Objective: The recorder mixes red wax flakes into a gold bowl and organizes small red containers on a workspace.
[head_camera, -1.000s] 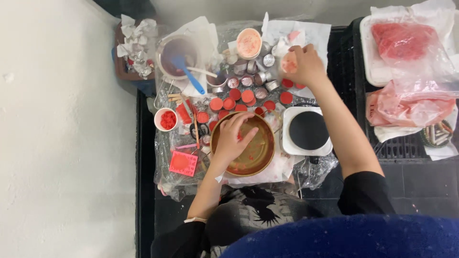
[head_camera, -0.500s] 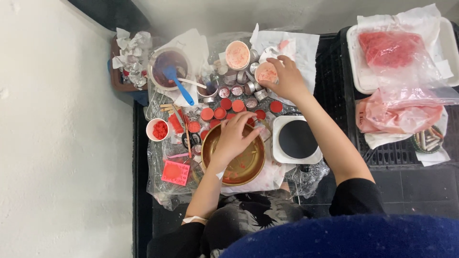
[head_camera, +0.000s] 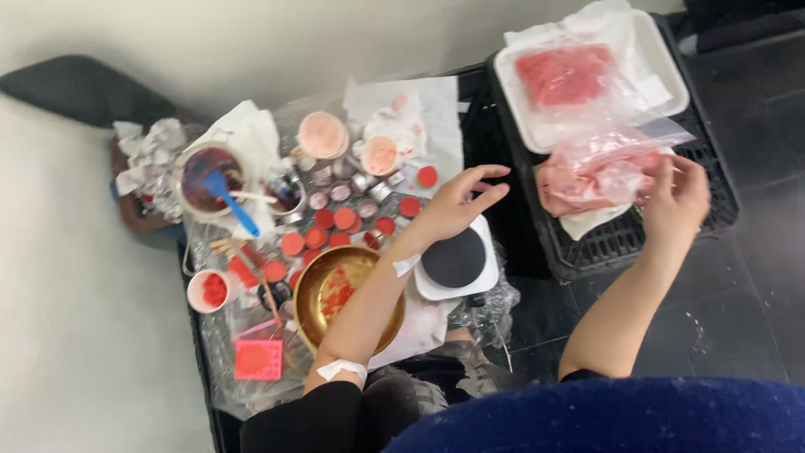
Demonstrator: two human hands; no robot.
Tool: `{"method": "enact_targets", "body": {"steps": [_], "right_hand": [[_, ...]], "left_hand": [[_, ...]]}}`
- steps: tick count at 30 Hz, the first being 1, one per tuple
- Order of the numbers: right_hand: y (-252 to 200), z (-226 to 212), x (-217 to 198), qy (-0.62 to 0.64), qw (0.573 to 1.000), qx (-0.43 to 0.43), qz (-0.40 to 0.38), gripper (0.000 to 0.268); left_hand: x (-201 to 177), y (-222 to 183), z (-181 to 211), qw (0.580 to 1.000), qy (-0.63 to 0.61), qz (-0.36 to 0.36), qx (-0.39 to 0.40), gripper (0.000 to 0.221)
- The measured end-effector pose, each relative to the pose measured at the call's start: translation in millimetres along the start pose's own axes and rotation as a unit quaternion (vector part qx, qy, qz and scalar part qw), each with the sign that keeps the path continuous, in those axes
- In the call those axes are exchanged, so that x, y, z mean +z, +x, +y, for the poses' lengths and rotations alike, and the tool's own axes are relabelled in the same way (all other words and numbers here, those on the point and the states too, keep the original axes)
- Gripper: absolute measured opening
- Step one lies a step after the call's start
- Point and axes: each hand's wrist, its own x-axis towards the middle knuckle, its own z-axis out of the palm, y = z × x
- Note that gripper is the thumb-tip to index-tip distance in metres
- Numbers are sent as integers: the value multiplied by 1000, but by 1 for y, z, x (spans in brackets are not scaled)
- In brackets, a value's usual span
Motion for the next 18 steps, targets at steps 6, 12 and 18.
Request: {"method": "enact_targets", "body": {"steps": [6,12,18], "right_hand": [[52,37,25,2,999,35,-2,34],[72,2,50,168,977,-126,-37,38],[110,-23,78,248,946,-197,-64,42]], "left_hand": [[56,73,-61,990,-141,-19,-5,42],[61,88,-52,989,-98,-13,-105,53],[53,113,-42,982,-162,-11,-102,75]]}}
